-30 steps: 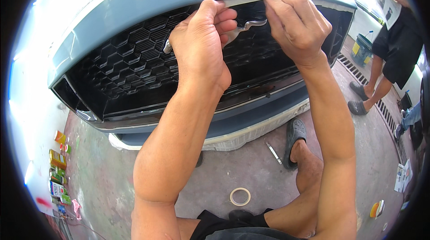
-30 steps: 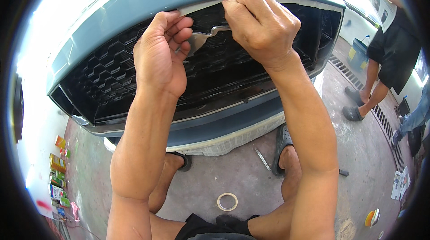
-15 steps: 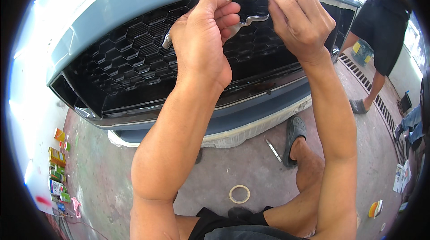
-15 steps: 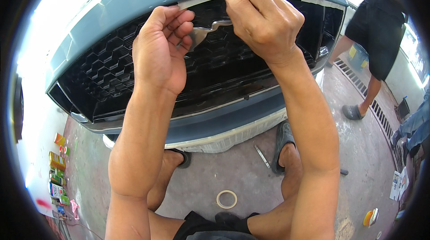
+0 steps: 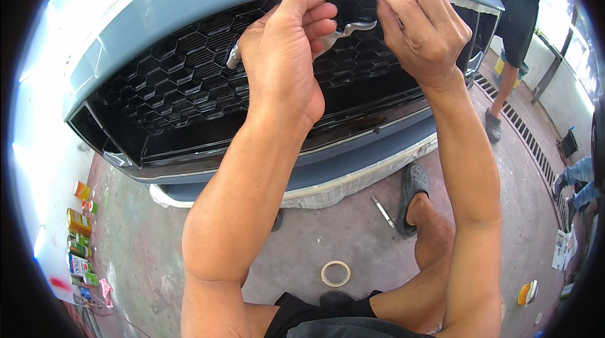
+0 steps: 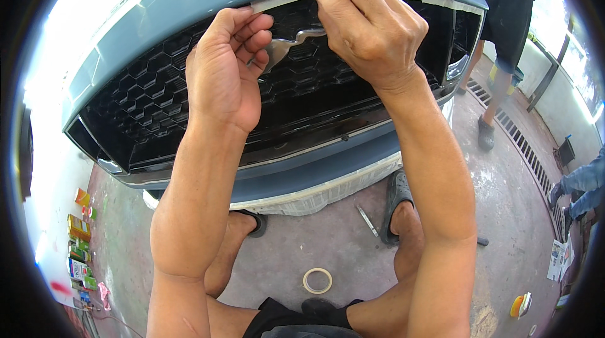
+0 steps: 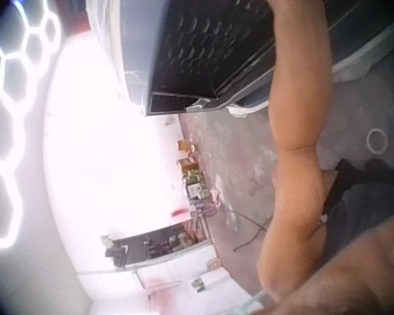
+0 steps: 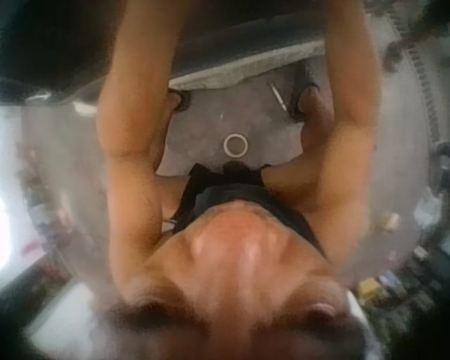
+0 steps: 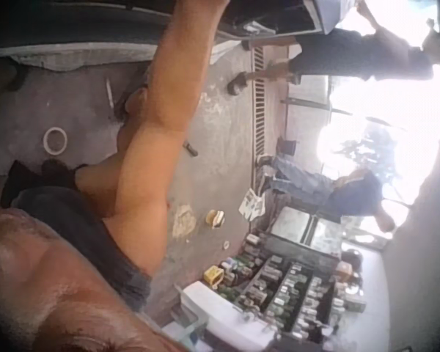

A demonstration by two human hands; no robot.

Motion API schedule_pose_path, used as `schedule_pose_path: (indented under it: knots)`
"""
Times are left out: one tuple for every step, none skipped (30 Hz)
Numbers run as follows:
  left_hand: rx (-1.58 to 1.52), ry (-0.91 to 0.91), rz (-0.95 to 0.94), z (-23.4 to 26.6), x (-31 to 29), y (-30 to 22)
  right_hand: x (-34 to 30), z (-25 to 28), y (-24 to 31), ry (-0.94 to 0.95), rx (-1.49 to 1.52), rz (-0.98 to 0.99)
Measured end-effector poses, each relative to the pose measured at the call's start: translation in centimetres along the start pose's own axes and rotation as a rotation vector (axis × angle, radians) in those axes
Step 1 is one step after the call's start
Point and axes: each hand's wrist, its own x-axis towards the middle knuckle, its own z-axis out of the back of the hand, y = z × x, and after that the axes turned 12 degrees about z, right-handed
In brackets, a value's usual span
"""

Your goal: The person applies strips of masking tape along the upper edge of a car grille, smoothing each piece with fingers and a small tool. Another person works nearby on the same vehicle.

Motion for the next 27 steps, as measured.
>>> schedule_pose_path:
  knots:
    - [-0.001,0.002,0.005,0.00,0.00,-0.06,-0.01,0.06,-0.03,0.002,0.003,0.001]
    - [-0.001,0.004,0.009,0.00,0.00,-0.10,-0.03,0.12,-0.08,0.004,0.005,0.002]
    - [0.002,0.003,0.009,0.01,0.01,-0.10,-0.03,0.15,-0.11,0.006,0.008,0.003]
    - [0.006,0.002,0.010,0.03,0.04,-0.08,-0.05,0.15,-0.12,0.008,0.011,0.002]
    - [0.009,0.002,0.010,0.03,0.06,-0.07,-0.08,0.14,-0.12,0.010,0.015,0.001]
    - [0.014,-0.005,0.008,0.02,0.04,-0.09,-0.08,0.16,-0.14,0.013,0.018,0.000]
    - [0.019,-0.011,0.006,0.00,0.02,-0.11,-0.09,0.17,-0.19,0.011,0.023,0.003]
    - [0.023,-0.017,0.004,-0.02,0.01,-0.14,-0.10,0.18,-0.27,0.010,0.028,0.006]
    - [0.025,-0.015,0.004,-0.03,0.00,-0.19,-0.13,0.17,-0.32,0.009,0.034,0.008]
    - [0.027,-0.014,0.004,-0.03,-0.01,-0.25,-0.13,0.17,-0.37,0.012,0.031,0.011]
    - [0.029,-0.012,0.004,-0.02,0.00,-0.30,-0.12,0.18,-0.43,0.015,0.029,0.013]
    - [0.034,-0.015,0.005,0.02,0.05,-0.33,-0.10,0.20,-0.46,0.019,0.026,0.016]
    - [0.038,-0.018,0.006,0.06,0.12,-0.36,-0.04,0.23,-0.48,0.020,0.024,0.017]
    - [0.043,-0.021,0.007,0.08,0.16,-0.37,0.04,0.25,-0.49,0.021,0.023,0.018]
    - [0.047,-0.021,0.006,0.10,0.17,-0.35,0.06,0.27,-0.47,0.022,0.021,0.019]
    - [0.050,-0.020,0.005,0.12,0.16,-0.33,0.03,0.28,-0.48,0.019,0.021,0.020]
    - [0.053,-0.020,0.004,0.12,0.15,-0.29,-0.01,0.25,-0.51,0.017,0.020,0.021]
    - [0.055,-0.018,-0.001,0.10,0.15,-0.24,-0.05,0.23,-0.56,0.015,0.020,0.023]
    - [0.056,-0.016,-0.006,0.07,0.14,-0.18,-0.09,0.23,-0.57,0.015,0.021,0.021]
    - [0.056,-0.014,-0.010,0.06,0.15,-0.12,-0.16,0.23,-0.56,0.016,0.021,0.019]
    - [0.055,-0.015,-0.011,0.10,0.17,-0.09,-0.21,0.18,-0.51,0.015,0.023,0.014]
    - [0.053,-0.015,-0.011,0.17,0.21,-0.07,-0.24,0.11,-0.50,0.013,0.022,0.015]
    - [0.052,-0.016,-0.012,0.22,0.24,-0.05,-0.27,0.03,-0.48,0.011,0.022,0.015]
    - [0.047,-0.018,-0.014,0.17,0.20,-0.10,-0.21,0.04,-0.54,0.010,0.019,0.017]
    - [0.043,-0.021,-0.016,0.13,0.15,-0.15,-0.16,0.11,-0.55,0.019,0.019,0.012]
    - [0.039,-0.023,-0.019,0.09,0.10,-0.20,-0.12,0.21,-0.54,0.027,0.019,0.008]
    - [0.046,-0.020,-0.027,0.13,0.09,-0.17,-0.14,0.24,-0.51,0.035,0.020,0.003]
